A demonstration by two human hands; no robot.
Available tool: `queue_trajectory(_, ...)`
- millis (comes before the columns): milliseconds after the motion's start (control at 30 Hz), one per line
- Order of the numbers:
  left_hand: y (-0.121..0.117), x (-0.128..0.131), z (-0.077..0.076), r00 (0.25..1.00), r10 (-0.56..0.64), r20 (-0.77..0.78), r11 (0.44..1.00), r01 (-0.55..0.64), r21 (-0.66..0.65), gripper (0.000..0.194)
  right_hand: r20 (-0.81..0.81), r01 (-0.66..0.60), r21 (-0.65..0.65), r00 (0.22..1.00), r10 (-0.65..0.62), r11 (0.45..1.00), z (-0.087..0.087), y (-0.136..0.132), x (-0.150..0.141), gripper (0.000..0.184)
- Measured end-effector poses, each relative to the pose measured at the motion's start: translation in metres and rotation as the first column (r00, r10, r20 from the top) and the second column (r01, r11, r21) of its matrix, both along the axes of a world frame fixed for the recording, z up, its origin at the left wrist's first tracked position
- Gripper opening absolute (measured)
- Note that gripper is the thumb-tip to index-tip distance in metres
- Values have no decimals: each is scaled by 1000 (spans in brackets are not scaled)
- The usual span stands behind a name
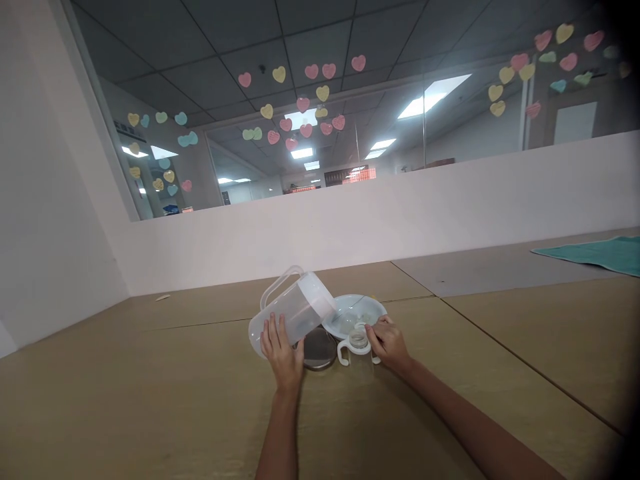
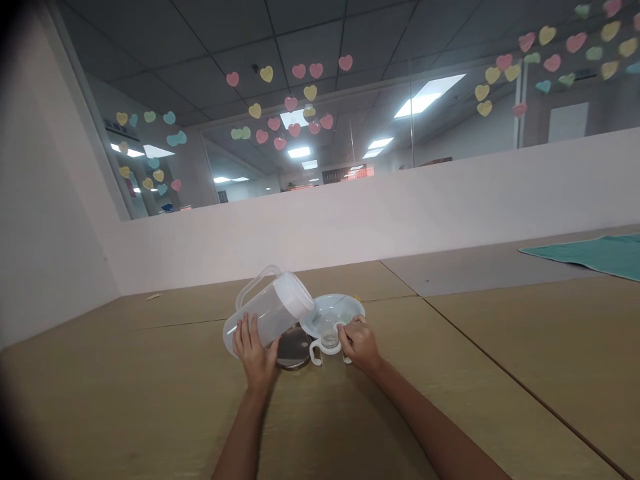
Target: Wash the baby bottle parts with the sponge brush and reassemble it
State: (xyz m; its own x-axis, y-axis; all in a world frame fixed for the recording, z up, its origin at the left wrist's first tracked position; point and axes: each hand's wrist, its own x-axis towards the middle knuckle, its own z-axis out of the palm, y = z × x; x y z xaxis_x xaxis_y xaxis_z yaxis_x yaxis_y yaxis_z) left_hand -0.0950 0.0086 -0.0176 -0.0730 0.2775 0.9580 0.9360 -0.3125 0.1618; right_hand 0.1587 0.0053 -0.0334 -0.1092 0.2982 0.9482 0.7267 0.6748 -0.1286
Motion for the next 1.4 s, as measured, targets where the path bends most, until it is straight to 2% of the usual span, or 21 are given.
queue_trajectory(300,-3,2,2,998,-64,-8,998,64,-8,67,27,39,-1,999,-39,999,4,-3,-1,41)
queue_trajectory(467,-2,7,5,997,-62,55,997,60,39,81,16,47,14,999,-47,999,4,-2,-1,41)
queue_trajectory(633,-6,10,9,983,-159,90,985,153,76,90,10,45,16,999,-45,999,6,-2,-2,41)
queue_trajectory(967,-7,7,6,949,-281,-140,955,291,59,78,42,81,8,996,-81,997,3,-1,0,42)
queue_trajectory(1400,-1,1,3,971,-214,-107,972,223,77,73,20,91,41,996,-92,995,8,0,3,40)
